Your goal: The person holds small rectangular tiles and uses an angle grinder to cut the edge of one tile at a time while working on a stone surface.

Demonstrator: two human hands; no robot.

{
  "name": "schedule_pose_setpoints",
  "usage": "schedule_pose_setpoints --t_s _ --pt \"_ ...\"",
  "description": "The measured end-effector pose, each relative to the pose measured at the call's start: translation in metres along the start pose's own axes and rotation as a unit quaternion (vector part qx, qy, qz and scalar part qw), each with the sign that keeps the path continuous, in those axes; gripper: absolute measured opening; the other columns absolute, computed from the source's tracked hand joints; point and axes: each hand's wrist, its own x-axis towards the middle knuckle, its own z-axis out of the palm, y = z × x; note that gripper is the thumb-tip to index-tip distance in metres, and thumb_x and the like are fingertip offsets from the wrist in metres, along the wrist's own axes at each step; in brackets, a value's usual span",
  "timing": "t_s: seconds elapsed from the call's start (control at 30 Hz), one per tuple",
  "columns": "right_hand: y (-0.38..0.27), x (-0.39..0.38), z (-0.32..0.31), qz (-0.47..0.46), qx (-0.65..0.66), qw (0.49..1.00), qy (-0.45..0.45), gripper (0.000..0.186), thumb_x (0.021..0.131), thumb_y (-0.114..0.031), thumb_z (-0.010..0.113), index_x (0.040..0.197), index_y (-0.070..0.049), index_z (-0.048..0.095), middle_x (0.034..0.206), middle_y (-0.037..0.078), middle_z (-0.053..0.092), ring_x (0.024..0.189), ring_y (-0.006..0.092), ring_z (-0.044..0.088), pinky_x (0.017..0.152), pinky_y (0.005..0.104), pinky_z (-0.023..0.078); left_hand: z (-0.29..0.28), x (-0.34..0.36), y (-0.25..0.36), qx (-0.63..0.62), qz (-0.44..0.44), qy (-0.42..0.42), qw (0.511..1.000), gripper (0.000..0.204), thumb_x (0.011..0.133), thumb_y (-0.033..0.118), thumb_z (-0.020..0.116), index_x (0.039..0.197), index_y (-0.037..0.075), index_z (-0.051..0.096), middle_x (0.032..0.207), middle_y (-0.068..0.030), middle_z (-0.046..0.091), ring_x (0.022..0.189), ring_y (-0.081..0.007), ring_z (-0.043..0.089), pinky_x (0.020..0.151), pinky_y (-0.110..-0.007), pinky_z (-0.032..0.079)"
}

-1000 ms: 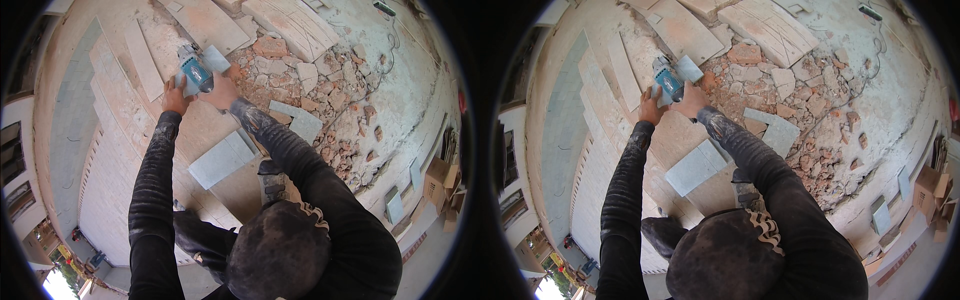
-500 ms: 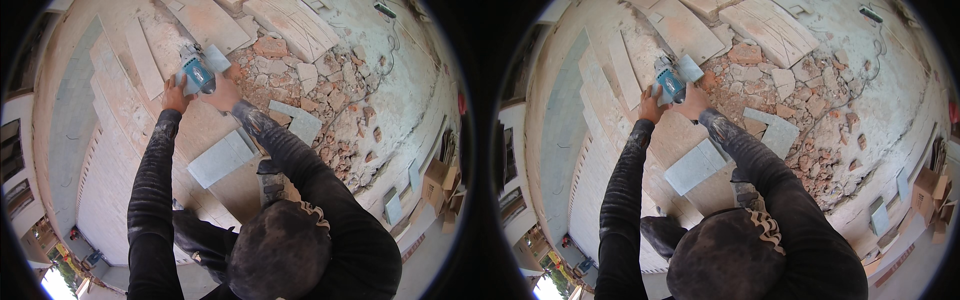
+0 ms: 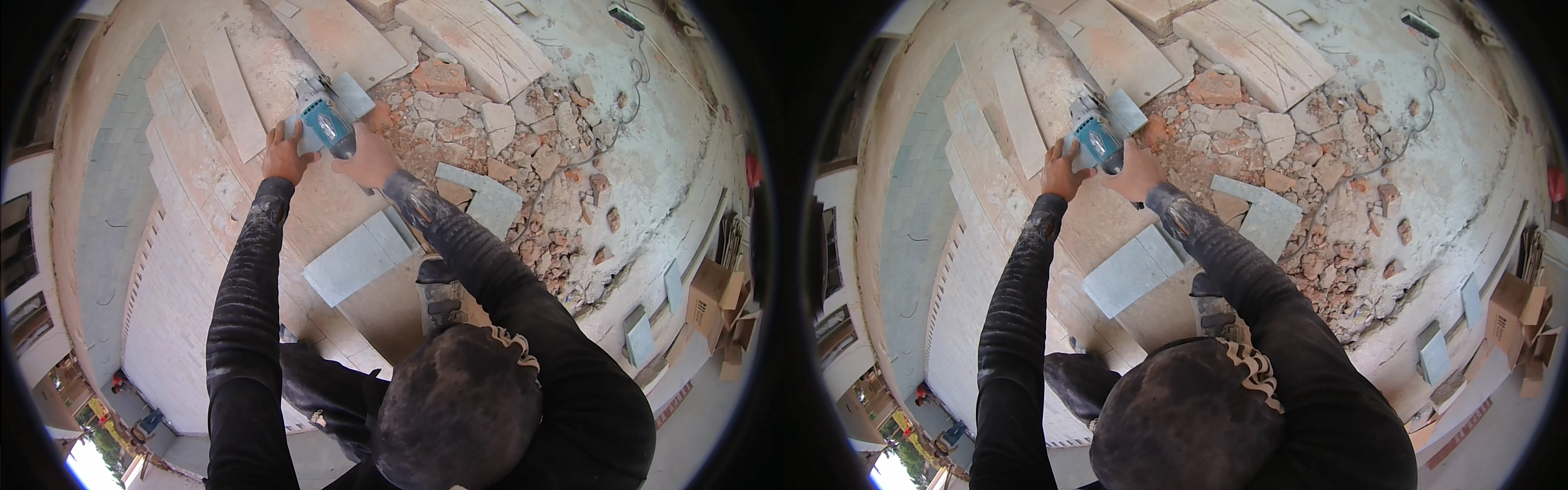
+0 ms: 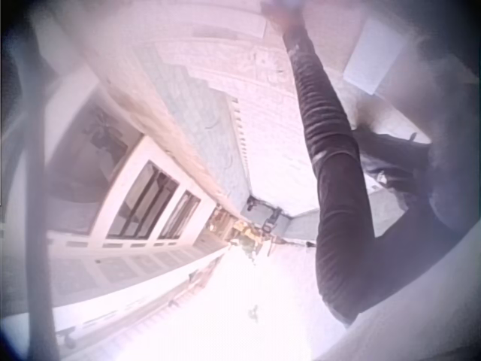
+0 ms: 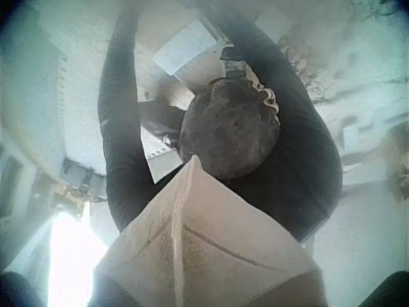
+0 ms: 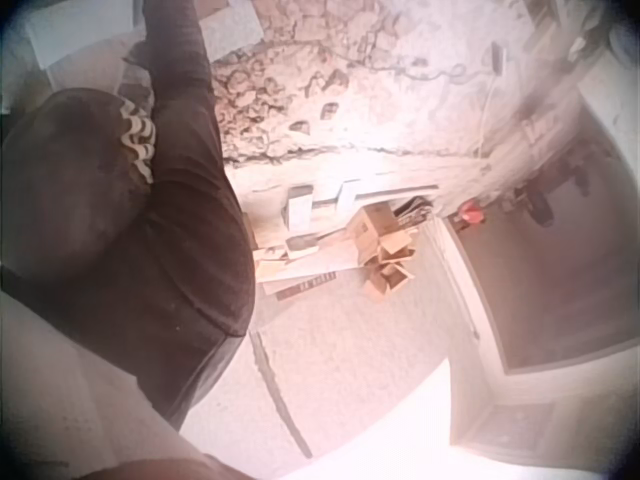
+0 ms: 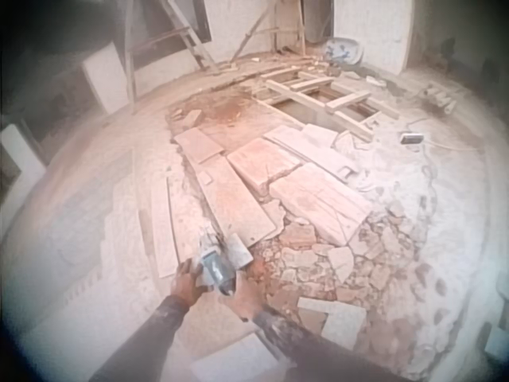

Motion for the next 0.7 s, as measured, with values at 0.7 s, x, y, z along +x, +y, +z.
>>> schedule_pose_setpoints --t_s 0.7 --pt "0.010 -0.029 -0.006 -0.009 0.006 1.000 0.002 0.067 0.067 -0.032 0.075 0.117 0.005 0.048 0.096 0.026 0.064 0.093 0.0442 0.063 0.081 0.0489 0.050 0.000 -0.001 -0.001 -0.005 0.009 0.011 1.000 0.081 0.069 0.031 0.085 0.140 0.013 0.053 0.148 -0.0231 0.039 0.136 -0.0412 0.037 0.110 -0.044 0.039"
